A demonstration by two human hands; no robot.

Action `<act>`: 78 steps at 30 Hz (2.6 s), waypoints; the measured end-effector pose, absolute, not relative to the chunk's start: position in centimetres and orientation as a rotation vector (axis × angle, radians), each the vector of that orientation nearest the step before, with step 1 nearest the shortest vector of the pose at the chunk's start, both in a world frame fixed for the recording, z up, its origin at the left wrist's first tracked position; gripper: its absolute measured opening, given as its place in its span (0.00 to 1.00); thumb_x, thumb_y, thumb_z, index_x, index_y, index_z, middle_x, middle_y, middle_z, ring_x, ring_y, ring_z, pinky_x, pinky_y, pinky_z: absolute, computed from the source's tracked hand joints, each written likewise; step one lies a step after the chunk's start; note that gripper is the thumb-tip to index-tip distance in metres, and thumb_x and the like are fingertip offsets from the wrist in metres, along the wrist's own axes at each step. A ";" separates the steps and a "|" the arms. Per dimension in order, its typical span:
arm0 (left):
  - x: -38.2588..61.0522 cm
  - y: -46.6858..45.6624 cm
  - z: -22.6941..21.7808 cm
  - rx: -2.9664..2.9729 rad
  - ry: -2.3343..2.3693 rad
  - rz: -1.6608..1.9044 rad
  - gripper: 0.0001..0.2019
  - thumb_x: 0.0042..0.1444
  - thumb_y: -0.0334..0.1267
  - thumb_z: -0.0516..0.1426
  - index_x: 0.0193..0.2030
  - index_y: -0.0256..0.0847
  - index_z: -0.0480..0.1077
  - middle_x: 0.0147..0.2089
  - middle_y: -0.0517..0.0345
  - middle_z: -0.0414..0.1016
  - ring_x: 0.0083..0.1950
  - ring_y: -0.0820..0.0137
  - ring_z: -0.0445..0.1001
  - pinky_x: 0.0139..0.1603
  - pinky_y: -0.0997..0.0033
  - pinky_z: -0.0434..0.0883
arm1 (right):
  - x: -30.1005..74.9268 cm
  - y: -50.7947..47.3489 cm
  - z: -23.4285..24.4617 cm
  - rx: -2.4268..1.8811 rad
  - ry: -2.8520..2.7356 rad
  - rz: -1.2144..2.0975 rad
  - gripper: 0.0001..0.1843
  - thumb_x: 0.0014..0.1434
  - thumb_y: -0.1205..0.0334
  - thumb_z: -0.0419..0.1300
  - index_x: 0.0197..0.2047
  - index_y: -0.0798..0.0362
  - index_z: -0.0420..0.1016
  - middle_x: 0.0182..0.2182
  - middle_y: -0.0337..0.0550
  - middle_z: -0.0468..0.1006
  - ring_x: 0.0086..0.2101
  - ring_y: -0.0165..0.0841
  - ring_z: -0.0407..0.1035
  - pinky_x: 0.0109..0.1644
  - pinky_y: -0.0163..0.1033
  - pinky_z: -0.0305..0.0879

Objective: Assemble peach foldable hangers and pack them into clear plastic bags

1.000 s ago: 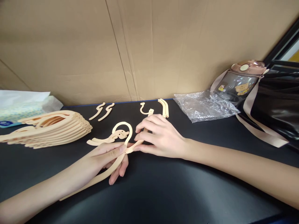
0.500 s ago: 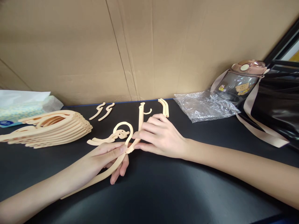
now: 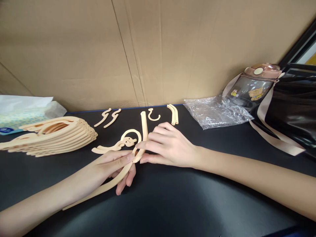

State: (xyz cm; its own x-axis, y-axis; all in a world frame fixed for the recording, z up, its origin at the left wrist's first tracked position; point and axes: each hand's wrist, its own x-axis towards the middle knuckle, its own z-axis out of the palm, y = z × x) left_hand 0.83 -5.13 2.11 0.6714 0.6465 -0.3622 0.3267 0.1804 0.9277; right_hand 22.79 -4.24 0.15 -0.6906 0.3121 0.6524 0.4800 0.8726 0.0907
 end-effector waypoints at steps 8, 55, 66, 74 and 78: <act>0.9 -5.2 2.2 1.409 0.879 0.276 0.19 0.62 0.51 0.51 0.31 0.37 0.69 0.25 0.59 0.74 0.21 0.74 0.68 0.31 0.71 0.65 | 22.7 -4.2 0.2 -0.549 -2.389 -0.330 0.15 0.67 0.53 0.53 0.46 0.55 0.72 0.32 0.40 0.79 0.33 0.30 0.67 0.44 0.38 0.60; 1.1 -6.2 1.5 1.552 0.965 0.279 0.13 0.61 0.43 0.55 0.51 0.44 0.65 0.32 0.67 0.70 0.21 0.79 0.67 0.22 0.79 0.68 | 22.8 -3.7 -0.3 -1.319 -2.179 -0.047 0.09 0.66 0.59 0.55 0.35 0.52 0.68 0.36 0.41 0.72 0.37 0.34 0.68 0.47 0.42 0.58; 0.4 -7.2 0.1 2.574 0.827 0.601 0.09 0.64 0.33 0.52 0.50 0.49 0.66 0.39 0.64 0.72 0.36 0.72 0.70 0.34 0.73 0.64 | 22.7 -3.3 -0.6 -1.420 -2.235 -0.125 0.07 0.64 0.64 0.56 0.32 0.52 0.65 0.31 0.37 0.71 0.35 0.33 0.65 0.44 0.40 0.55; 0.6 -6.7 0.1 2.762 0.799 0.721 0.08 0.64 0.30 0.53 0.47 0.44 0.69 0.41 0.60 0.72 0.42 0.68 0.67 0.43 0.68 0.64 | 22.9 -3.2 -0.9 -1.398 -2.189 -0.049 0.04 0.62 0.70 0.54 0.36 0.52 0.61 0.31 0.36 0.73 0.34 0.33 0.66 0.44 0.40 0.56; 0.5 -6.2 -0.2 2.915 0.925 0.766 0.09 0.64 0.28 0.52 0.45 0.42 0.71 0.40 0.59 0.74 0.46 0.63 0.68 0.46 0.62 0.60 | 22.9 -3.1 -1.0 -1.417 -2.177 -0.036 0.10 0.57 0.73 0.54 0.43 0.54 0.65 0.32 0.38 0.73 0.35 0.34 0.68 0.46 0.40 0.56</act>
State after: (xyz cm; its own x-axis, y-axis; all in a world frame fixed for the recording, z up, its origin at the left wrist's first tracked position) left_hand 0.54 -6.18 -0.18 0.7098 0.5400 0.4523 0.5452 -0.8278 0.1326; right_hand 22.86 -3.10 -1.00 -0.3039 0.8413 0.4472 0.8555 0.4475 -0.2606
